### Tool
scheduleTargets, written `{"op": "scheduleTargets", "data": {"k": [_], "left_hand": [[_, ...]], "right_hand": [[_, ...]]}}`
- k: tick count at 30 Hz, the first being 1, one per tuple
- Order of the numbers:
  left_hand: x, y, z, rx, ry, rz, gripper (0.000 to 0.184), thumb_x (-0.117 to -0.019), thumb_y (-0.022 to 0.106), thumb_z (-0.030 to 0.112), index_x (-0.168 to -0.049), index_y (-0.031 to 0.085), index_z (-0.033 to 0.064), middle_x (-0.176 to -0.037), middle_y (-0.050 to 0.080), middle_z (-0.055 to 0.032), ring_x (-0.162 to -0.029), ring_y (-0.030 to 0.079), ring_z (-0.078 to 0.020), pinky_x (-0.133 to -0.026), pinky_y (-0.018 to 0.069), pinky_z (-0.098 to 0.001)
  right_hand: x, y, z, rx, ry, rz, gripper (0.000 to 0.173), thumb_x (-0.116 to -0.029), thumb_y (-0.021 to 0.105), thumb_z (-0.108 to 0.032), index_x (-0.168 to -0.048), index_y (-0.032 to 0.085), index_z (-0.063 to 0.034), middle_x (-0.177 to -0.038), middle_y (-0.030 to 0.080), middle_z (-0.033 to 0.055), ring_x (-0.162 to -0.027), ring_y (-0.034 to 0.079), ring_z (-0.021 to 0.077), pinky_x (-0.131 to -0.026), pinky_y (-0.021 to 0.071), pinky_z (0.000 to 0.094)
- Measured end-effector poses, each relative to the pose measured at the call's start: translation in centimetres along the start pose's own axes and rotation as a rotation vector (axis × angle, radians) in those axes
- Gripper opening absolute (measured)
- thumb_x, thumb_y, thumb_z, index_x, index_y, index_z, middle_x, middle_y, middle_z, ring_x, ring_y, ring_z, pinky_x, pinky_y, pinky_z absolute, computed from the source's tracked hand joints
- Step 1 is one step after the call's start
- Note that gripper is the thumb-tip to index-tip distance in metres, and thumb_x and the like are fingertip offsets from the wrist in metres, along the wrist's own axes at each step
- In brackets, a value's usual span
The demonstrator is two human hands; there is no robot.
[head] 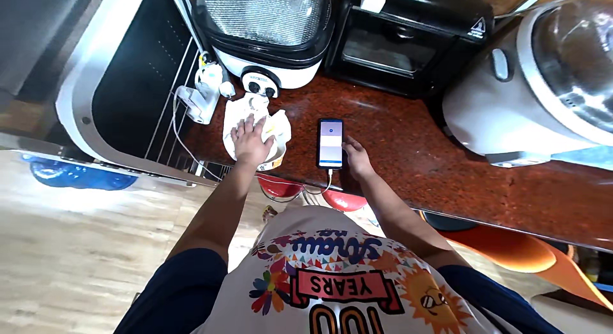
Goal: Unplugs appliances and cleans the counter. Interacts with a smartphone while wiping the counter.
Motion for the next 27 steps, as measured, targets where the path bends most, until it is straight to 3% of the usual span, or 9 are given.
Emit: {"op": "scheduleTargets", "data": {"k": [2, 4, 14, 19, 27], "left_hand": [[-0.01, -0.06, 0.01, 0.003, -0.003, 0.006, 0.063, -0.0997, 0.055, 0.057, -0.156, 0.044, 0.0312, -0.169, 0.028, -0.0068, -0.156, 0.023, -0.0351, -0.124, 0.0151, -0.0618], [-0.04, 0.12, -0.13, 0.005, -0.004, 0.015, 0.063, -0.0997, 0.054, 0.057, -0.156, 0.043, 0.0316, -0.169, 0.029, -0.0066, -0.156, 0.023, -0.0345, -0.124, 0.0146, -0.0617], [-0.09, 0.13, -0.13, 0.000, 0.003, 0.021, 0.062, -0.0999, 0.053, 0.057, -0.156, 0.044, 0.0314, -0.169, 0.029, -0.0068, -0.156, 0.024, -0.0351, -0.123, 0.0157, -0.0621], [-0.14, 0.17, -0.13, -0.002, -0.004, 0.018, 0.061, -0.1001, 0.053, 0.057, -0.156, 0.045, 0.0317, -0.169, 0.029, -0.0064, -0.156, 0.024, -0.0344, -0.124, 0.0155, -0.0618], [-0.18, 0.29, -0.19, 0.000, 0.002, 0.032, 0.061, -0.0995, 0.054, 0.056, -0.155, 0.045, 0.0315, -0.168, 0.030, -0.0061, -0.155, 0.025, -0.0347, -0.124, 0.0158, -0.0617]], "right_hand": [[-0.12, 0.01, 0.00, -0.007, -0.007, -0.006, 0.055, -0.1062, 0.050, -0.022, -0.157, 0.036, -0.0078, -0.156, 0.045, 0.0133, -0.140, 0.048, 0.0220, -0.114, 0.0428, 0.0434], [-0.12, 0.07, 0.04, -0.002, -0.006, -0.001, 0.055, -0.1063, 0.050, -0.023, -0.158, 0.036, -0.0087, -0.157, 0.044, 0.0133, -0.141, 0.047, 0.0223, -0.114, 0.0419, 0.0442], [0.31, 0.10, -0.49, 0.010, 0.002, -0.020, 0.045, -0.1089, 0.046, -0.022, -0.150, 0.048, -0.0041, -0.154, 0.049, 0.0131, -0.139, 0.049, 0.0197, -0.114, 0.0411, 0.0409], [0.02, -0.10, -0.06, -0.028, 0.002, -0.005, 0.057, -0.1064, 0.050, -0.023, -0.158, 0.033, -0.0067, -0.157, 0.042, 0.0149, -0.141, 0.046, 0.0227, -0.114, 0.0415, 0.0435], [-0.21, -0.15, 0.19, -0.071, 0.032, -0.015, 0.050, -0.1057, 0.052, -0.022, -0.153, 0.043, -0.0069, -0.149, 0.052, 0.0141, -0.130, 0.056, 0.0217, -0.105, 0.0496, 0.0423]]}}
Point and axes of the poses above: each hand's wrist, its own x-axis away from the middle knuckle, its own y-axis out of the palm, z = x × y, the point moved 2 cm from there along -x, towards the middle knuckle
